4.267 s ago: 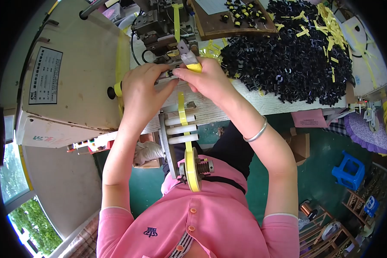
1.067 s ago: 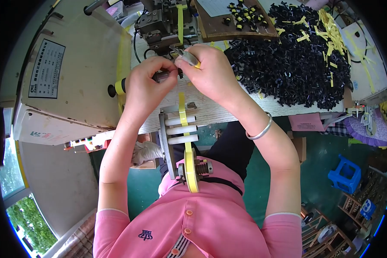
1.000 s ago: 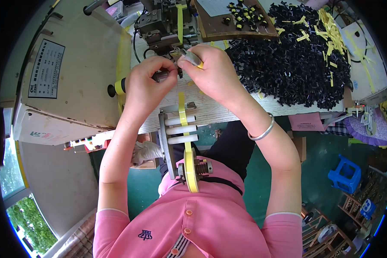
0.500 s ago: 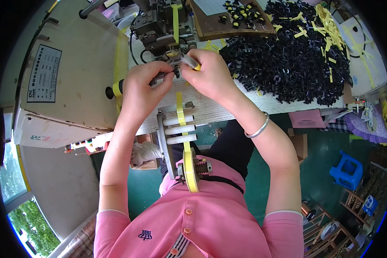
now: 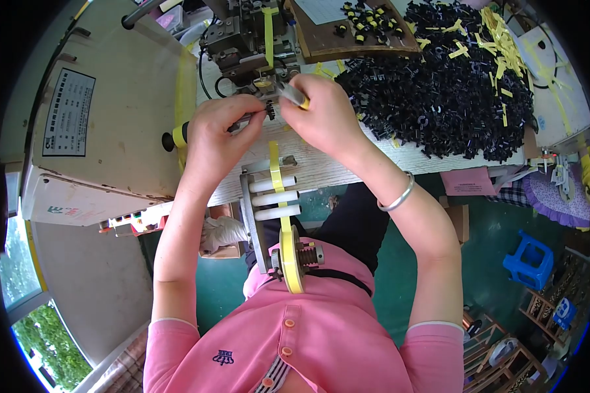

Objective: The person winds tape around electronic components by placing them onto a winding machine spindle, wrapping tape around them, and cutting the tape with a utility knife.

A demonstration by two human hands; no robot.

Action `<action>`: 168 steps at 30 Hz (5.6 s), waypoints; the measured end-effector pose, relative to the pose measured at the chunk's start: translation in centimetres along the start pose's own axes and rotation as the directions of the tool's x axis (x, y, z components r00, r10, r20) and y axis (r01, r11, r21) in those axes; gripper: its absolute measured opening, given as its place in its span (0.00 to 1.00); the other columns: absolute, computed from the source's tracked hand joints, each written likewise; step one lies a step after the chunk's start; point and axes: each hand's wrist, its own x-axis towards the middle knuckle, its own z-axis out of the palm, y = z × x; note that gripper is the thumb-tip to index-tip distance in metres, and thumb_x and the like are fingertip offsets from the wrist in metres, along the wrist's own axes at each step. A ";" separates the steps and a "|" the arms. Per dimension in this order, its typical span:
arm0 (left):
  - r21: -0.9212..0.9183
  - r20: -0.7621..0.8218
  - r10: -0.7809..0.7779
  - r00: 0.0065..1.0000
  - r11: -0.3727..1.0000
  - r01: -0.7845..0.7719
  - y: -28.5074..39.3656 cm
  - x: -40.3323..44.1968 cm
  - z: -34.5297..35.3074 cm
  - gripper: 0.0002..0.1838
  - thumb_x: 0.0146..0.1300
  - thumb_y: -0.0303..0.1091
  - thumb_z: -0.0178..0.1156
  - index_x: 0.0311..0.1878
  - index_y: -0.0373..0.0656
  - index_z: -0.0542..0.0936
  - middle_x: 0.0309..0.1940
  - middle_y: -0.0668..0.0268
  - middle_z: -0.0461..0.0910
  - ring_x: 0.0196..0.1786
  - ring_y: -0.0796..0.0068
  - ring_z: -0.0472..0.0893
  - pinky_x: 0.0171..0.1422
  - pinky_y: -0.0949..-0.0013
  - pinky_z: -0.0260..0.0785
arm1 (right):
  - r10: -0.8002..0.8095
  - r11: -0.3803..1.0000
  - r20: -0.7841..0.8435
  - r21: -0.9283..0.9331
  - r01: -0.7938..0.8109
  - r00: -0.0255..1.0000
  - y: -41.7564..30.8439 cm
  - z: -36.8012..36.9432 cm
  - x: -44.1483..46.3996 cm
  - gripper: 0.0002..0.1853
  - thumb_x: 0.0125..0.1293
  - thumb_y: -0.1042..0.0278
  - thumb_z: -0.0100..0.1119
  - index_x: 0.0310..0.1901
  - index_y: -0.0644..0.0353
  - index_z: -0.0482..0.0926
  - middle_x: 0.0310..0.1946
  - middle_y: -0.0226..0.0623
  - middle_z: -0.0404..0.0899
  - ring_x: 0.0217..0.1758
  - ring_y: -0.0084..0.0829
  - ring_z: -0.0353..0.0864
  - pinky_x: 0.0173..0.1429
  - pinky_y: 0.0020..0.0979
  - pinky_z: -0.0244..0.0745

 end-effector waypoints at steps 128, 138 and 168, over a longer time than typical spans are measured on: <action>-0.025 -0.177 0.017 0.984 0.999 -0.022 0.3 -2.9 1.0 0.07 0.47 0.24 0.68 0.31 0.42 0.82 0.34 0.66 0.79 0.42 0.65 0.79 0.55 0.58 0.65 | -0.213 0.977 0.083 0.036 0.211 0.973 -0.6 0.9 1.1 0.04 0.55 0.76 0.61 0.31 0.65 0.77 0.30 0.39 0.76 0.35 0.36 0.77 0.41 0.31 0.71; -0.011 -0.171 0.030 0.985 0.999 -0.032 0.2 -3.0 1.0 0.07 0.47 0.24 0.68 0.31 0.42 0.82 0.34 0.66 0.79 0.43 0.64 0.79 0.54 0.60 0.66 | 0.079 0.989 0.156 0.113 -0.097 0.985 -1.5 1.0 1.6 0.06 0.55 0.72 0.61 0.31 0.66 0.79 0.24 0.38 0.79 0.29 0.26 0.76 0.38 0.28 0.70; -0.113 -0.016 -0.231 0.973 0.967 0.228 1.2 -1.5 -0.5 0.05 0.55 0.26 0.65 0.35 0.38 0.83 0.37 0.63 0.81 0.43 0.66 0.79 0.50 0.67 0.68 | -0.155 0.978 -0.035 0.134 0.159 0.987 -0.8 0.1 0.3 0.10 0.60 0.65 0.64 0.34 0.64 0.80 0.28 0.40 0.78 0.32 0.37 0.78 0.38 0.31 0.70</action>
